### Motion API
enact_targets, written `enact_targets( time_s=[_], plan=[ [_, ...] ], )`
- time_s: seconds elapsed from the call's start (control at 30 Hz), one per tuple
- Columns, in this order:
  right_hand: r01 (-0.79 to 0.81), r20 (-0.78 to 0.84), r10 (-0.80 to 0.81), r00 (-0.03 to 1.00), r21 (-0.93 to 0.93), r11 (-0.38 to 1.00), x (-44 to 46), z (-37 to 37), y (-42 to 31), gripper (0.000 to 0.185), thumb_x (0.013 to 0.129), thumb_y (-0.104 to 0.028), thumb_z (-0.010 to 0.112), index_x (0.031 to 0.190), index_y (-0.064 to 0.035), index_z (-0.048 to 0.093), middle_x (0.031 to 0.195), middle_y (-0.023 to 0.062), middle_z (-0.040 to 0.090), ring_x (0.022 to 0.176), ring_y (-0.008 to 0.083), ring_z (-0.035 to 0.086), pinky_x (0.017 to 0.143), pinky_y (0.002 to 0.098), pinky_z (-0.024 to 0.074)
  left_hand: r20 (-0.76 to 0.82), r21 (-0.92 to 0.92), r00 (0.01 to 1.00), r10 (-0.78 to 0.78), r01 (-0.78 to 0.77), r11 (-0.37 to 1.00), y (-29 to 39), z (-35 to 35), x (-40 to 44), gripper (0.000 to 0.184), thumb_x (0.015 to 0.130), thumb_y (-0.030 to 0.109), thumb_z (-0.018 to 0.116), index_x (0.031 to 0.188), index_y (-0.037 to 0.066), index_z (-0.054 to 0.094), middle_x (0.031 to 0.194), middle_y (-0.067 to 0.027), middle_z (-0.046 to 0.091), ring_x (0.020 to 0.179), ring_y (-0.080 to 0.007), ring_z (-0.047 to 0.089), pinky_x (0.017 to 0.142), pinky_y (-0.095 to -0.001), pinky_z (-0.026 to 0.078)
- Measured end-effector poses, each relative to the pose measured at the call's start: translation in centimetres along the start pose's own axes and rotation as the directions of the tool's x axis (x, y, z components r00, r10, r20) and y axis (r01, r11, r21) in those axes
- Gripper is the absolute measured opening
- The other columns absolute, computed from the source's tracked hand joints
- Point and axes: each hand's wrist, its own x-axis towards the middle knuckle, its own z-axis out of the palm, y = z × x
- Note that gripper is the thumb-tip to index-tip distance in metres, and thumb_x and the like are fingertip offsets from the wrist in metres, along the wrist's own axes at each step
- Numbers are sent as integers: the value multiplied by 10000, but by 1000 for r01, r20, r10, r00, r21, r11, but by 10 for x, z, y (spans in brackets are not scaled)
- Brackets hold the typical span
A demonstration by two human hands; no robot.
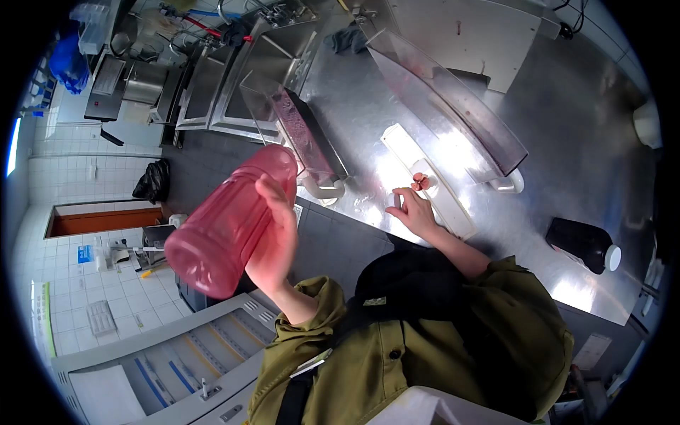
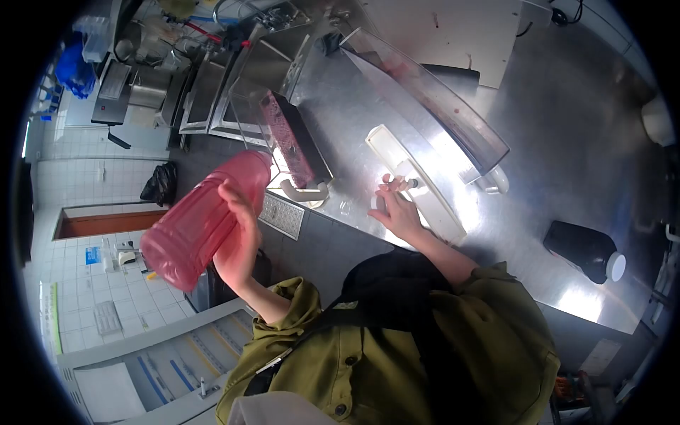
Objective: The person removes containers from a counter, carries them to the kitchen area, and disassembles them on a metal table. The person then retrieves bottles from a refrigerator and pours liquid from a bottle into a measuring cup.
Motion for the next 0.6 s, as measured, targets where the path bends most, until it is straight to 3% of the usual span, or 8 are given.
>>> enact_targets(
  time_s=[0.2,0.27,0.33,0.4,0.5,0.6],
  plan=[
    [-22,15,22,1000,10,1000,-1,4,3,424,729,-327,668,1025,-85,484,846,92,582,557,236,571,497,330,443,-35,29,999,13,-12,1000,3,-5,-5,419,809,102,514,1202,-7,414,1203,-121,469,1097,-222,489,925,-346,360],
    [-26,9,26,1000,16,1000,1,3,0,415,734,-326,663,1026,-86,493,837,86,582,571,234,574,506,327,444,-106,-105,985,135,-146,984,-13,-1,-8,425,805,103,520,1202,-8,411,1198,-114,465,1091,-218,492,917,-339,361],
    [-24,3,24,1000,29,999,2,0,-4,399,742,-323,657,1024,-85,505,832,78,581,594,232,579,518,321,446,-101,-86,986,135,-144,986,-11,-5,-12,435,802,110,526,1204,-7,407,1189,-108,462,1083,-213,494,913,-334,357],
    [31,-16,-30,999,37,999,4,2,-5,388,746,-319,654,1023,-81,523,843,70,581,600,216,573,528,308,442,-23,96,1000,9,-7,995,12,-17,-12,447,800,121,533,1208,-6,401,1175,-102,461,1072,-207,497,914,-331,347],
    [16,11,-18,1000,141,990,15,0,-18,372,749,-301,655,1021,-71,546,863,64,575,593,188,559,534,289,433,-79,119,993,-89,98,988,12,-16,-20,561,793,149,554,1272,-11,310,1151,-99,462,1072,-203,486,926,-337,325],
    [-37,59,18,998,345,938,50,-13,-56,342,775,-212,642,1057,-41,553,894,73,573,619,125,548,557,259,429,-177,119,954,-241,264,957,32,-22,-22,734,796,286,590,1315,-60,202,1158,-150,453,1069,-238,485,960,-326,275]
  ],
)
